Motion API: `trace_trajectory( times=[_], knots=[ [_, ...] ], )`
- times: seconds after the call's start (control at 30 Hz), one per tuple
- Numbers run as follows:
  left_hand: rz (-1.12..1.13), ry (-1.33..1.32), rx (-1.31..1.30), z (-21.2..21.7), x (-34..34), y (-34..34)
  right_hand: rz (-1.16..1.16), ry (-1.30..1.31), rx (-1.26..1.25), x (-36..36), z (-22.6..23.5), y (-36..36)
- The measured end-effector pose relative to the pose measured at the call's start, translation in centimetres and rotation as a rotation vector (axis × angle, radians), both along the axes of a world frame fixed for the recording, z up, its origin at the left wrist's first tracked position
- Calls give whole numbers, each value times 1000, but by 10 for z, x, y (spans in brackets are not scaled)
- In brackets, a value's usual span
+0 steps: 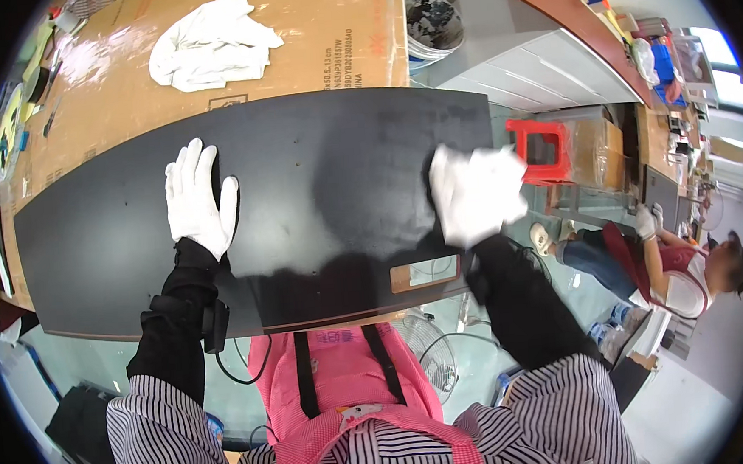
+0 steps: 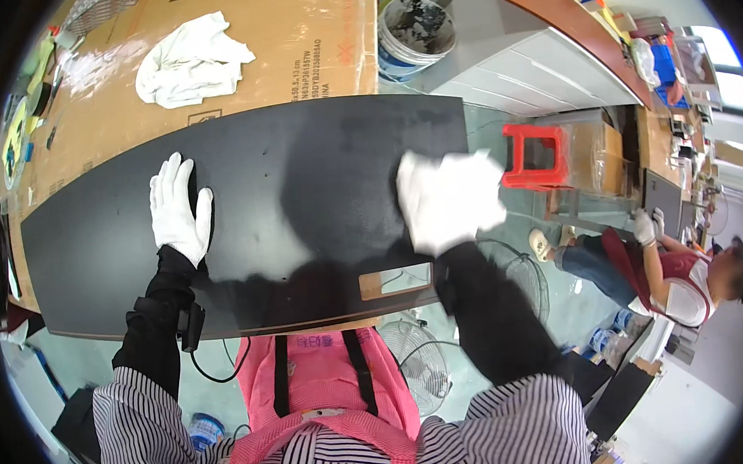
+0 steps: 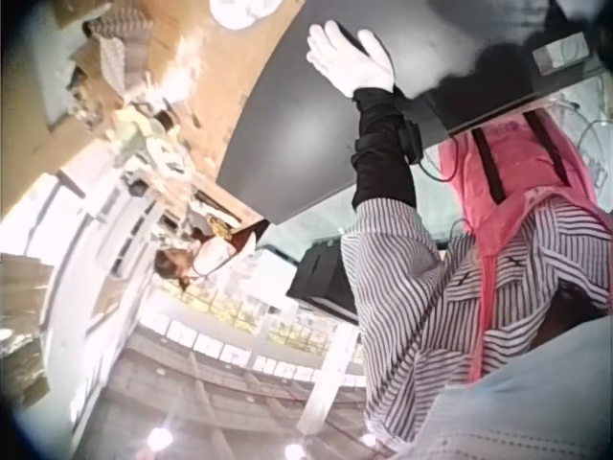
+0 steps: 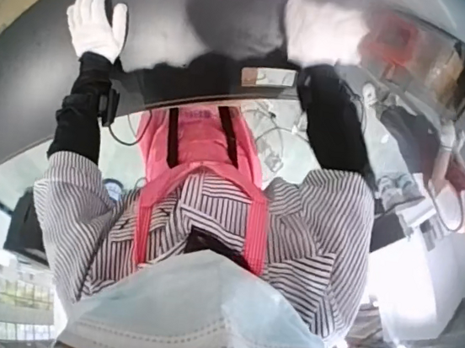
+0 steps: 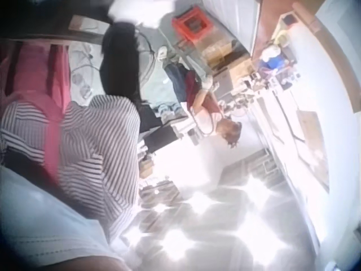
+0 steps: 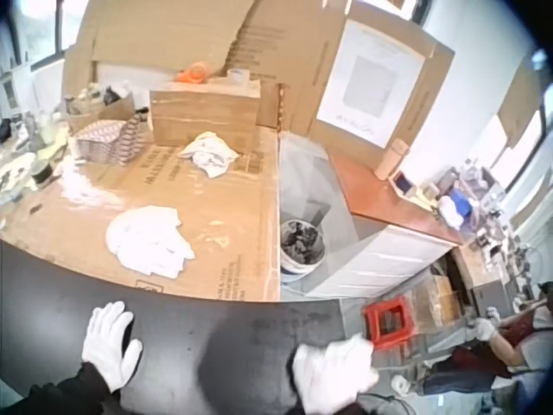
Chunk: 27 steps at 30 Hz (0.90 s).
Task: Pouring cleaning liquid onto a black board and wiping it clean with a cloth.
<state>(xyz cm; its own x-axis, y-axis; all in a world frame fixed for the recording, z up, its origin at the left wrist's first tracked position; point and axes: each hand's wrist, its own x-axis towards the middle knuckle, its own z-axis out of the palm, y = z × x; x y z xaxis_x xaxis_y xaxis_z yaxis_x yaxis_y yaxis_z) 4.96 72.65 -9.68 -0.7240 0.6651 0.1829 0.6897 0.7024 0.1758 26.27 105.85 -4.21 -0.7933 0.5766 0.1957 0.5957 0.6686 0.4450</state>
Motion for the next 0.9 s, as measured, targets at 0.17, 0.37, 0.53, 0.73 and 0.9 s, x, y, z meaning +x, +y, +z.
trace_trajectory(
  times=[0.17, 0.37, 0.53, 0.73, 0.9],
  knots=[
    [18, -24, -24, 4, 3, 8, 465, -121, -788, 91, -6, -25],
    [17, -43, 4, 1, 5, 11, 557, 26, 105, -70, -5, 99],
    [22, -45, 12, 4, 2, 11, 110, -346, -227, -85, 31, 41],
    [28, -63, 18, 1, 3, 6, 433, -237, -300, 19, 35, -52],
    [32, -58, 8, 11, 5, 2, 415, -122, 11, -52, 8, 34]
  ],
)
